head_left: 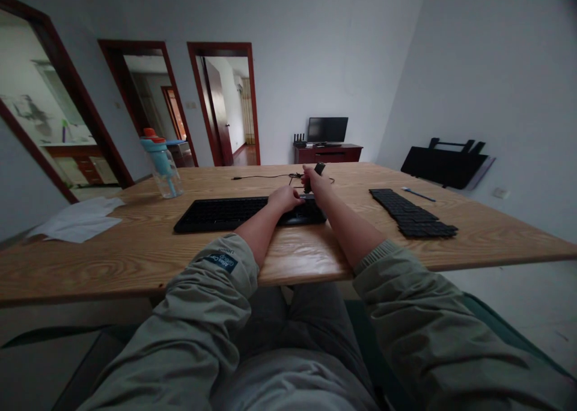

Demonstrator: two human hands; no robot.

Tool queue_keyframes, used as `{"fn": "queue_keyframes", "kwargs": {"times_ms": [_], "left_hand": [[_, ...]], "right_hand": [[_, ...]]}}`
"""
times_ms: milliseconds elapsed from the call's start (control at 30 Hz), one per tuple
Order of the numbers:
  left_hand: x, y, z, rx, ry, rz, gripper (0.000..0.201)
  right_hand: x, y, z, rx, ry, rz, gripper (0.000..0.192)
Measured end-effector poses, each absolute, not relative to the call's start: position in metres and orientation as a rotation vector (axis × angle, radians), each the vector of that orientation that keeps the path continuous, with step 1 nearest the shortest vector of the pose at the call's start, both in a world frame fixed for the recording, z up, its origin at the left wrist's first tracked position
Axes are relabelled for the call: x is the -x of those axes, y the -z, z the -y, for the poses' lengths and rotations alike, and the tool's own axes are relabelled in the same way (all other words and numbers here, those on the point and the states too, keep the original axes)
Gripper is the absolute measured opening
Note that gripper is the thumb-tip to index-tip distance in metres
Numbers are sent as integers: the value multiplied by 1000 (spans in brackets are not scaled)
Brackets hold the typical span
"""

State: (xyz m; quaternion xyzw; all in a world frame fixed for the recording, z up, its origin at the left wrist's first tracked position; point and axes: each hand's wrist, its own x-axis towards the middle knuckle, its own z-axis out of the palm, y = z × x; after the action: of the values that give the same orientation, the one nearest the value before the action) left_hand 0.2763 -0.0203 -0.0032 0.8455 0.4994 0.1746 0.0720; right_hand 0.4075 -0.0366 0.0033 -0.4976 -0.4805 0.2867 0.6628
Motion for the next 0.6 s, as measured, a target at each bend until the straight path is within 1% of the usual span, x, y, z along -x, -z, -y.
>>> {"fn": "queue_keyframes", "kwargs": {"times_ms": [133,233,367,400,467,533,600], "left_hand": [[-275,4,24,-2561,-510,-1464,37],[-273,4,26,-2576,-481,-1440,36],[-252,-10,22,-2697,-434,-1263,35],[-241,-16,19,-2709,-476,-1225,34],[-210,-27,12,-2673,-683,-1237,35],[-170,-36,5,-2590,-921,-1330,35],[-125,-38,-2,-2489,-1080,-1470,34]], "right_hand": [[-380,0,26,1216,-626,1002,29],[-380,7,23,1315,-562,1040,27],[-390,12,21,1439,-502,1069,33],[-391,13,20,1444,-506,1062,34],[-391,12,18,1420,-525,1046,34],[-389,12,15,1414,-534,1040,33],[-387,11,12,1455,-505,1050,35]]}}
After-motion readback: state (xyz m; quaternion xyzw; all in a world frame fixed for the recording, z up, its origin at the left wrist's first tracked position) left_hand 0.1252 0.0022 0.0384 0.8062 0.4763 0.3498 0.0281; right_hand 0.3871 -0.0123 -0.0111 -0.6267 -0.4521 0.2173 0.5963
